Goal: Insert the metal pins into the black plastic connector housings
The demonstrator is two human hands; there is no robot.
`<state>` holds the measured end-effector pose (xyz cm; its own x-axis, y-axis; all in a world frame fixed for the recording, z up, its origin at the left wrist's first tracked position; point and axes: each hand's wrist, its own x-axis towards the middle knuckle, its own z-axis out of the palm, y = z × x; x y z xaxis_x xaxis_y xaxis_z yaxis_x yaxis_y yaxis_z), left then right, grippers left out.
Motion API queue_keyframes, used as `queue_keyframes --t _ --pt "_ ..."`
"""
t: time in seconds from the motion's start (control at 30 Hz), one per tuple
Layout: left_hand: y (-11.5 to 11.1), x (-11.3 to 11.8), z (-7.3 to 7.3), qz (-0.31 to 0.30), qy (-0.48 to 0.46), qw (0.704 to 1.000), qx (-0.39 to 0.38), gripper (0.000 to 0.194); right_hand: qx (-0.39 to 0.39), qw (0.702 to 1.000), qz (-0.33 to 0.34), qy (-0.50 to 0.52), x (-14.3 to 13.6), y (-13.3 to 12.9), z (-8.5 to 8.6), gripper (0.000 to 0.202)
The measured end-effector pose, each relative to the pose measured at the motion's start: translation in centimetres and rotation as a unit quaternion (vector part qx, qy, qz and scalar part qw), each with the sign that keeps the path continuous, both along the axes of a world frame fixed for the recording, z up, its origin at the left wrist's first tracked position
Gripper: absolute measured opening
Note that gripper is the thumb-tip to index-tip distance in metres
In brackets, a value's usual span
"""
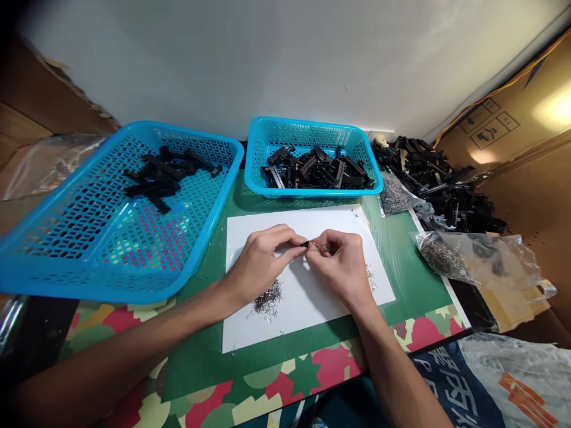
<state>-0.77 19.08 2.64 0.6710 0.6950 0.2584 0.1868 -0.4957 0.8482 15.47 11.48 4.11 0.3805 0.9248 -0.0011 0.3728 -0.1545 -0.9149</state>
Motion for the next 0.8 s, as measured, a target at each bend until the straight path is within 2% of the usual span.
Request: queue_keyframes --t 0.1,0.23,0.47,0.7,0.8 --pt "-0.1 0.0 -0.1 0.000 0.006 1.000 0.008 0.010 -0.003 1.000 0.007 0.002 -0.1 0.1 0.0 0.021" --pt "-0.3 -0.1 -0.1 -0.009 0.022 0.999 0.038 0.011 -0.022 0.998 0.057 -0.011 0.4 0.1 0.7 0.019" --pt "-0.3 -0.1 0.1 -0.004 0.025 0.999 0.032 0.009 -0.069 0.986 0.122 -0.095 1.5 -0.5 2.0 0.012" --pt "-0.2 -0.1 0.1 0.009 0.029 0.999 0.018 0.008 -0.110 0.975 0.172 -0.093 2.9 -1.2 3.7 0.024" --pt "-0.2 -0.1 0.0 0.009 0.027 1.000 0.012 0.007 -0.077 0.975 0.168 -0.122 3.7 -1.0 4.1 0.031"
